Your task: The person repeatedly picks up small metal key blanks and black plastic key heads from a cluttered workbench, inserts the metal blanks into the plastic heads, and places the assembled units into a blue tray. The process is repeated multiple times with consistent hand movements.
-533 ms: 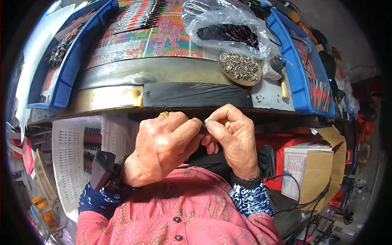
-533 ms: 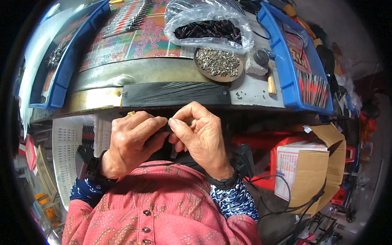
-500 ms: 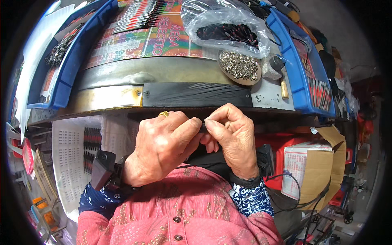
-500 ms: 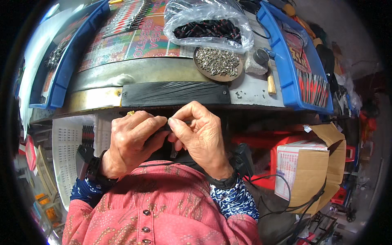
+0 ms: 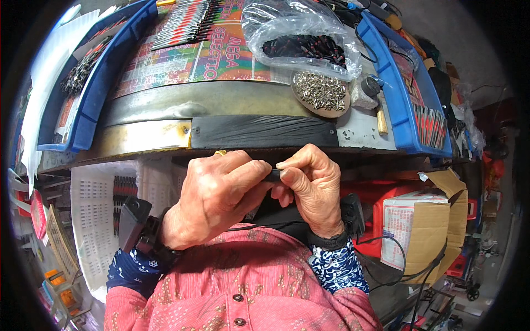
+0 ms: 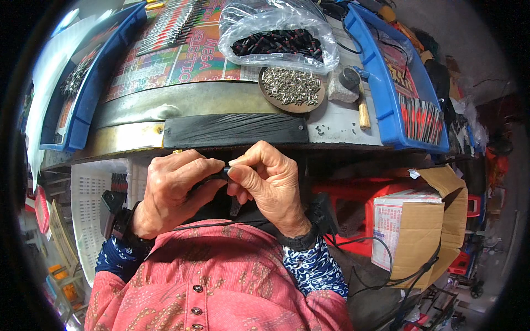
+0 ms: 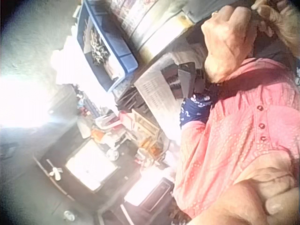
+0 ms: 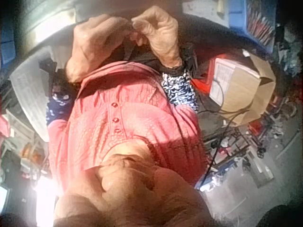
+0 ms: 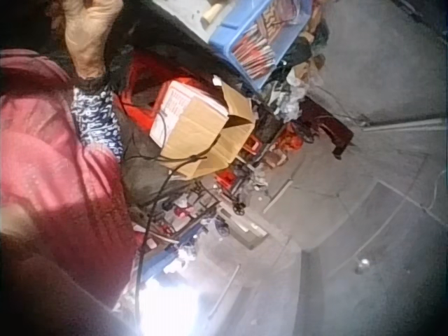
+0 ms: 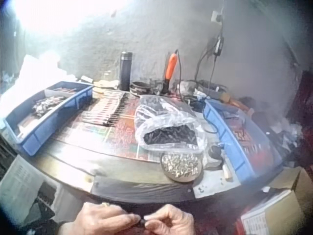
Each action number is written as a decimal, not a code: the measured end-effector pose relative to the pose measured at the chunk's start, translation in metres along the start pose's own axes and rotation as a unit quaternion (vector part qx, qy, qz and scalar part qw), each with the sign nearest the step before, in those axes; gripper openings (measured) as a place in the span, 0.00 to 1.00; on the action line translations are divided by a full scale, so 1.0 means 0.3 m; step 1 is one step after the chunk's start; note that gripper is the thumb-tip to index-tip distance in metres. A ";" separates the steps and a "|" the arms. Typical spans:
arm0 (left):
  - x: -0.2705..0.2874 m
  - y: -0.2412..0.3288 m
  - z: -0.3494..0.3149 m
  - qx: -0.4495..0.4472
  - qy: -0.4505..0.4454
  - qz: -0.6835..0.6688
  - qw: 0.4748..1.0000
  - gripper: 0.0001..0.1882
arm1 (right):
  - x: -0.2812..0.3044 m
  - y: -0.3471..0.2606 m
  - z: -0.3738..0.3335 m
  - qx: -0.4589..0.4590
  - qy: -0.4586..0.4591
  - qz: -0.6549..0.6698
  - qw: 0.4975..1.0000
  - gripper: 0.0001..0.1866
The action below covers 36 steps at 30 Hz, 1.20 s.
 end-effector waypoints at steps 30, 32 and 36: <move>-0.041 -0.006 -0.019 -0.006 0.036 0.048 0.998 0.13 | -0.026 -0.005 -0.008 -0.075 0.034 -0.081 0.993 0.05; -0.042 -0.004 -0.018 -0.013 0.043 0.052 0.998 0.13 | -0.028 -0.015 -0.004 -0.061 0.040 -0.095 0.993 0.04; -0.040 0.002 -0.017 -0.019 0.046 0.067 0.997 0.13 | -0.025 -0.035 0.010 -0.056 0.011 -0.110 0.992 0.02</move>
Point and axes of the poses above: each hand's wrist, its own z-axis towards the middle knuckle, its own x-axis out of the back of the hand, y = z × x, the point moved 6 cm from there along z, towards the middle knuckle, and after that the axes turned 13 degrees about -y, right-handed, at the moved point
